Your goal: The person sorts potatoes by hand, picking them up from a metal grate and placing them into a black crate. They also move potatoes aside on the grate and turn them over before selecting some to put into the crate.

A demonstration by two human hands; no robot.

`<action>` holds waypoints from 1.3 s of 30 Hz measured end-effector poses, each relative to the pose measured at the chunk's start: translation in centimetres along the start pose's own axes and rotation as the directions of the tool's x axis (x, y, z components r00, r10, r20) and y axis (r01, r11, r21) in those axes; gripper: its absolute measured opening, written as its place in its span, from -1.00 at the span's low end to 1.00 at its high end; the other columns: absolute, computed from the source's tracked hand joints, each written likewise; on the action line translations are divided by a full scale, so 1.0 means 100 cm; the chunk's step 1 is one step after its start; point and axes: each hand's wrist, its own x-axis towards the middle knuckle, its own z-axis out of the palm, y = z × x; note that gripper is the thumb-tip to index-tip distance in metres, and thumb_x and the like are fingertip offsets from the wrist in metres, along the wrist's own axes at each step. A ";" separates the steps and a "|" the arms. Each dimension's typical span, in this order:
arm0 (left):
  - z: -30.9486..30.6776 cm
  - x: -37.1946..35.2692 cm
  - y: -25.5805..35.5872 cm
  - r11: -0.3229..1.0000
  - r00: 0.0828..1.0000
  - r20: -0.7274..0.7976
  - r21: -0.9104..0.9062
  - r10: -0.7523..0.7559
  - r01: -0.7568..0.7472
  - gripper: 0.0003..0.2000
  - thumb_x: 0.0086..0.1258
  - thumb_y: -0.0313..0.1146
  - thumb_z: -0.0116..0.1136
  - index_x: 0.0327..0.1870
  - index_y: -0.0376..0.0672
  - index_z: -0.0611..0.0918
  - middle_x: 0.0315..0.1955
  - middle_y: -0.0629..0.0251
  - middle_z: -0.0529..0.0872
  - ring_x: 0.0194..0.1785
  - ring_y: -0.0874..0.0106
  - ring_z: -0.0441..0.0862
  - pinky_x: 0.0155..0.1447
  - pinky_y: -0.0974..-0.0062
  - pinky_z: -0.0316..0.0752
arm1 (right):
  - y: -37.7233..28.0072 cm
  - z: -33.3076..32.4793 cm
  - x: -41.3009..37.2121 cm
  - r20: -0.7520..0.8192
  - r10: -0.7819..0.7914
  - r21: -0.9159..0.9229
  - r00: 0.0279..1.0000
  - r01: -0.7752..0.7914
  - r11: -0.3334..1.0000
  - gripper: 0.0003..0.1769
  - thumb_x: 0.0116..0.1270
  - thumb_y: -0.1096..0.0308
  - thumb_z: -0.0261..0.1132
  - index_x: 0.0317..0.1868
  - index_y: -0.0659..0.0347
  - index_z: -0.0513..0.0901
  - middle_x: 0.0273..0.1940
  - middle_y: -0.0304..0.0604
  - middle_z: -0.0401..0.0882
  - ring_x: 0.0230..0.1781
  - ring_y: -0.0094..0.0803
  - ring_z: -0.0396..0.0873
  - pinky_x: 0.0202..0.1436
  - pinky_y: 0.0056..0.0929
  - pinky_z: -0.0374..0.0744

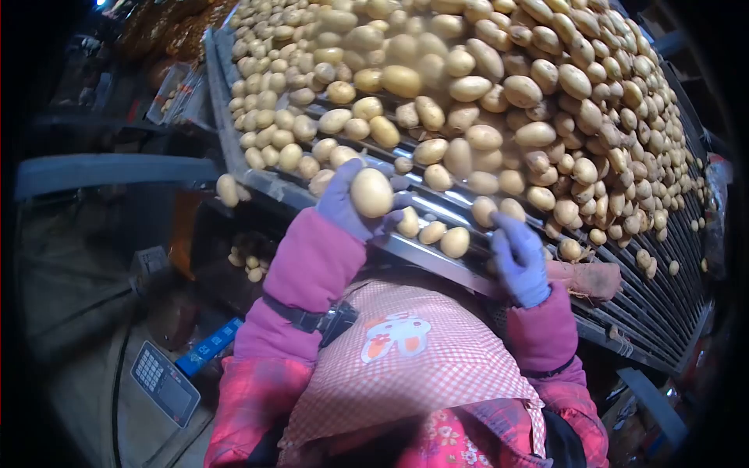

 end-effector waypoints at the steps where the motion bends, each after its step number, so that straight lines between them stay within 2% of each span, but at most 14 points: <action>1: 0.004 -0.006 -0.001 0.997 0.981 -0.179 0.011 0.077 -0.077 -0.53 0.48 0.03 -0.04 0.18 -0.16 0.52 0.06 -0.06 0.58 -0.01 -0.01 0.64 -0.09 0.07 0.65 | -0.009 0.001 0.012 -0.037 0.008 -0.003 0.999 -0.008 1.000 -0.64 0.30 0.39 0.27 0.09 0.31 0.60 -0.07 0.13 0.65 -0.05 -0.01 0.65 0.04 -0.21 0.59; 4: 0.019 -0.021 0.008 0.996 0.979 -0.183 -0.003 0.087 -0.089 -0.63 0.42 -0.09 0.06 0.12 -0.08 0.57 -0.03 0.08 0.65 -0.04 0.07 0.67 -0.19 0.10 0.66 | -0.008 0.011 0.064 -0.152 -0.319 -0.363 0.936 0.247 0.898 -0.56 0.29 0.36 0.28 0.18 0.25 0.55 0.14 0.11 0.55 0.14 0.00 0.53 0.22 -0.13 0.48; 7: 0.007 -0.038 0.023 0.995 0.990 -0.107 0.021 0.095 -0.093 -0.57 0.46 -0.04 -0.02 0.21 -0.10 0.51 0.08 0.01 0.59 0.06 0.00 0.62 -0.08 0.03 0.65 | 0.018 0.037 0.102 -0.093 -0.255 -0.587 0.963 0.154 0.795 -0.39 0.25 0.21 0.33 0.31 0.15 0.45 0.28 0.11 0.43 0.23 0.05 0.46 0.28 -0.10 0.43; 9: -0.028 -0.055 0.033 0.989 0.988 0.057 0.031 0.146 -0.148 -0.48 0.51 0.06 -0.18 0.28 -0.14 0.45 0.15 -0.06 0.56 0.14 -0.06 0.59 0.01 -0.02 0.63 | 0.011 0.042 0.103 -0.033 -0.231 -0.587 0.972 0.168 0.792 -0.35 0.24 0.19 0.34 0.34 0.14 0.43 0.30 0.13 0.40 0.25 0.06 0.43 0.29 -0.10 0.43; 14: -0.084 -0.155 0.051 0.768 0.829 -0.253 0.572 0.500 -0.289 -0.62 0.51 -0.25 -0.02 0.28 -0.18 0.45 0.07 0.05 0.62 0.07 0.13 0.64 -0.01 0.14 0.65 | -0.014 0.046 0.082 0.150 -0.209 -0.279 0.966 0.244 0.929 -0.32 0.23 0.20 0.33 0.37 0.11 0.41 0.35 0.18 0.33 0.28 0.12 0.42 0.33 -0.12 0.43; 18: -0.176 -0.196 0.069 0.664 0.654 -0.523 0.747 0.546 0.043 -0.65 0.51 -0.32 0.03 0.24 -0.23 0.50 0.03 0.18 0.63 0.00 0.34 0.65 0.04 0.50 0.59 | -0.021 0.039 0.048 0.078 -0.128 -0.165 0.989 0.139 0.976 -0.48 0.32 0.29 0.28 0.28 0.22 0.50 0.23 0.15 0.48 0.16 -0.01 0.56 0.22 -0.21 0.52; 22: -0.121 -0.160 0.074 0.060 0.574 -0.058 0.998 0.817 0.015 -0.68 0.40 -0.44 0.15 0.17 -0.21 0.57 -0.07 0.25 0.65 -0.11 0.39 0.62 -0.01 0.47 0.56 | 0.007 0.018 0.011 -0.148 0.003 -0.181 0.989 -0.030 0.983 -0.61 0.40 0.38 0.22 0.19 0.31 0.55 0.11 0.11 0.59 0.13 -0.07 0.57 0.23 -0.24 0.51; 25: -0.045 -0.101 0.072 -0.105 0.773 0.188 0.982 0.605 -0.157 -0.65 0.34 -0.42 0.20 0.15 -0.21 0.58 0.01 0.11 0.64 0.01 0.25 0.63 0.09 0.37 0.53 | 0.017 0.017 -0.010 -0.194 -0.032 -0.255 0.981 -0.019 0.967 -0.63 0.41 0.37 0.20 0.17 0.32 0.56 0.09 0.13 0.59 0.14 -0.03 0.56 0.24 -0.20 0.49; 27: -0.019 -0.051 0.074 -0.666 0.674 0.623 0.701 0.397 -0.255 -0.64 0.35 -0.28 0.16 0.14 -0.20 0.59 0.08 -0.01 0.61 0.13 0.12 0.59 0.19 0.24 0.48 | 0.023 0.022 -0.025 -0.214 -0.067 -0.296 0.974 0.000 0.955 -0.64 0.41 0.37 0.19 0.16 0.33 0.57 0.08 0.14 0.59 0.13 -0.01 0.56 0.24 -0.18 0.49; 29: -0.021 -0.011 0.073 -0.790 0.766 0.591 0.583 0.251 -0.191 -0.50 0.29 -0.10 0.24 0.18 -0.20 0.54 -0.04 -0.06 0.62 0.04 0.03 0.60 0.13 0.19 0.51 | 0.028 0.031 -0.037 -0.175 -0.011 -0.278 0.985 -0.039 0.960 -0.65 0.42 0.36 0.18 0.15 0.33 0.57 0.08 0.14 0.60 0.13 0.01 0.56 0.25 -0.15 0.47; 32: -0.007 0.025 0.073 -0.831 0.968 0.108 0.540 0.225 0.133 -0.32 0.15 0.18 0.26 0.14 -0.20 0.54 0.00 -0.04 0.62 0.06 0.07 0.60 0.13 0.19 0.51 | 0.030 0.032 -0.041 -0.173 0.043 -0.215 0.984 -0.080 0.973 -0.65 0.40 0.35 0.20 0.13 0.33 0.58 0.05 0.12 0.62 0.08 0.01 0.58 0.21 -0.16 0.49; 35: 0.035 0.025 0.068 -0.810 0.978 -0.093 0.549 0.187 0.207 -0.21 -0.02 0.30 0.31 0.11 -0.16 0.54 0.03 -0.06 0.60 0.08 0.06 0.59 0.12 0.18 0.51 | 0.026 0.031 -0.041 -0.190 0.034 -0.235 0.981 -0.079 0.969 -0.65 0.39 0.34 0.22 0.12 0.31 0.59 0.04 0.10 0.62 0.03 0.00 0.59 0.17 -0.15 0.50; 37: 0.018 0.035 0.069 -0.822 0.973 -0.063 0.524 0.222 0.221 -0.29 -0.01 0.29 0.31 0.01 -0.13 0.58 -0.08 -0.01 0.66 0.00 0.10 0.63 0.04 0.19 0.51 | 0.023 0.033 -0.037 -0.201 0.029 -0.245 0.979 -0.079 0.966 -0.65 0.38 0.34 0.23 0.12 0.30 0.59 0.03 0.09 0.63 0.01 0.00 0.59 0.14 -0.15 0.50; 39: 0.000 0.037 0.076 -0.520 0.937 -0.059 0.819 0.343 0.242 -0.37 0.02 0.26 0.30 -0.12 -0.15 0.62 -0.23 0.07 0.70 -0.13 0.17 0.66 -0.03 0.22 0.50 | 0.020 0.032 -0.037 -0.184 0.009 -0.282 0.983 -0.062 0.958 -0.65 0.37 0.34 0.25 0.11 0.29 0.60 0.02 0.08 0.63 0.01 0.00 0.59 0.11 -0.13 0.51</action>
